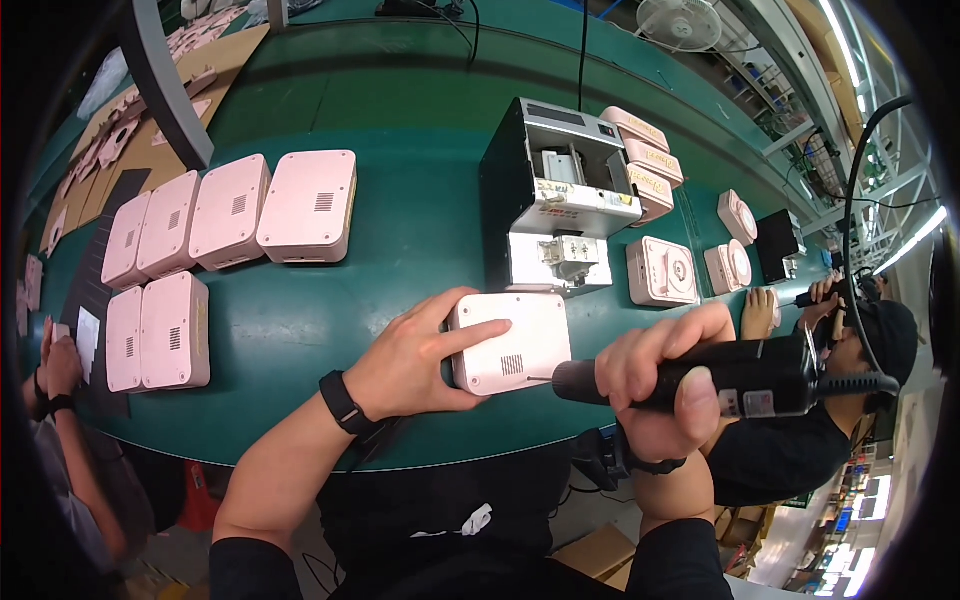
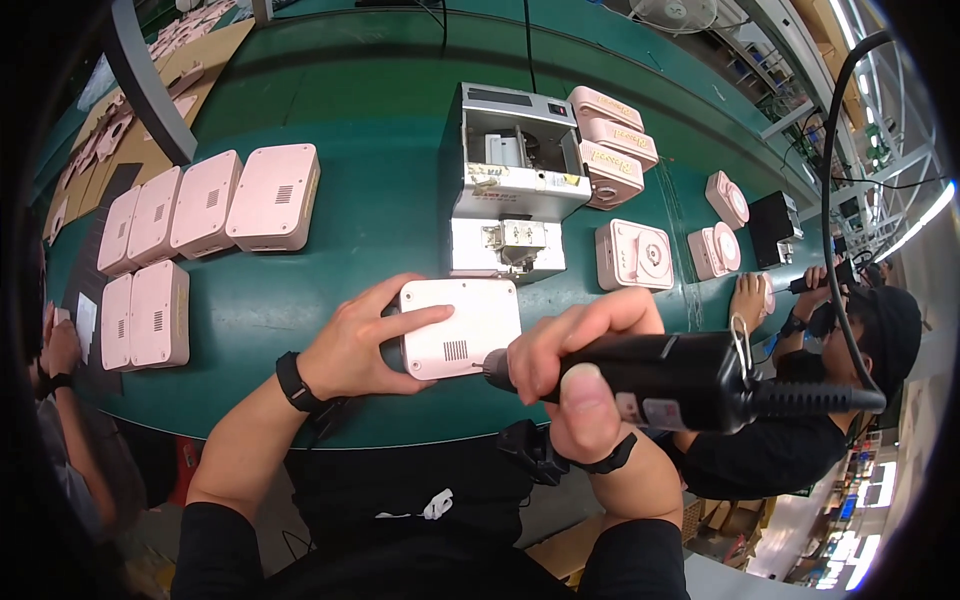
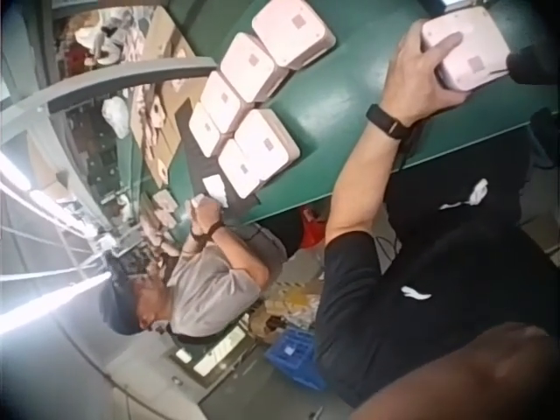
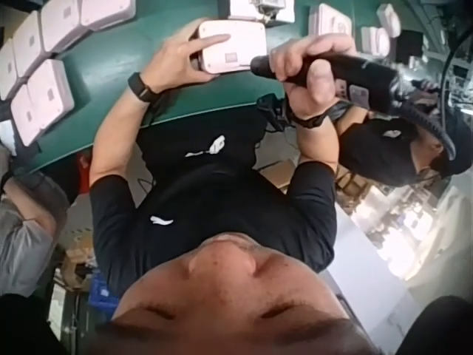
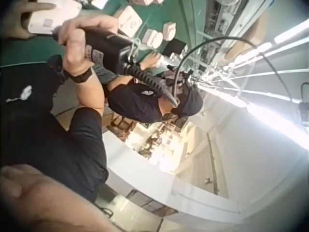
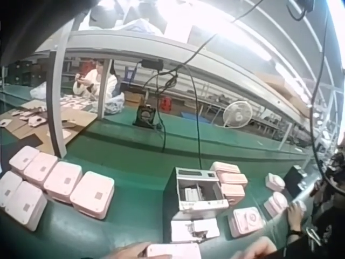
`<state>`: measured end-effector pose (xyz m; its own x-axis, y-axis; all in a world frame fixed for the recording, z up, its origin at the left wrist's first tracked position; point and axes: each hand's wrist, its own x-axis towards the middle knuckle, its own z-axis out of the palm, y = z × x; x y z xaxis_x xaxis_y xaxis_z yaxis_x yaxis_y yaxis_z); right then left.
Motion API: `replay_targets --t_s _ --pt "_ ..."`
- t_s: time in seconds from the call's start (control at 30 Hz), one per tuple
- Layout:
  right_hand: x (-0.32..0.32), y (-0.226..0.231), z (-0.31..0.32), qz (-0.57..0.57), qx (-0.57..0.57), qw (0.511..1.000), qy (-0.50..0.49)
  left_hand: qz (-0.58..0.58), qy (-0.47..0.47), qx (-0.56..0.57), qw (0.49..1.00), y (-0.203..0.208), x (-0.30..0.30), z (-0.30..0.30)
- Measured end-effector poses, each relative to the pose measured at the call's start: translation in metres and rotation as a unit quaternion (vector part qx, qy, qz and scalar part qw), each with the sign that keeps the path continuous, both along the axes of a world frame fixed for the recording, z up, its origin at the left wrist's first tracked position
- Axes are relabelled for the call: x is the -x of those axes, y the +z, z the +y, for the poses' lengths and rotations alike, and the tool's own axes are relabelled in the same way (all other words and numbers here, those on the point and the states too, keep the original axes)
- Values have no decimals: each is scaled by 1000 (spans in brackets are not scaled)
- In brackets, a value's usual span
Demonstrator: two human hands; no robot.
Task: The person picks up a pink electronic device, places it on the work surface, and drives screws into the back panel using a power screwdriver. They then set the device aside and repeat the process with another pink electronic device.
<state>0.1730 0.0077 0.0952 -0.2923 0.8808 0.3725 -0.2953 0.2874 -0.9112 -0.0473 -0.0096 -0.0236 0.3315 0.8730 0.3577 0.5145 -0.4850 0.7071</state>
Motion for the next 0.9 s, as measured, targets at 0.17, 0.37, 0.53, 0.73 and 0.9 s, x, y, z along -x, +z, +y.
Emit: replay_targets --t_s 0.17,0.37,0.53,0.73,0.9 --pt "2 0 -4 -2 -1 1000 9 -4 6 -6 1000 -1 0 0" --pt "1 -5 1 -3 -2 1000 18 -2 -6 -6 1000 0 1 1" --pt "-6 10 14 31 -28 999 28 5 -19 0 1000 3 2 2" --pt "2 34 68 59 -78 991 -88 13 -28 0 1000 7 2 3" --pt "2 20 93 24 -79 990 -114 11 -21 -3 1000 6 2 -2"
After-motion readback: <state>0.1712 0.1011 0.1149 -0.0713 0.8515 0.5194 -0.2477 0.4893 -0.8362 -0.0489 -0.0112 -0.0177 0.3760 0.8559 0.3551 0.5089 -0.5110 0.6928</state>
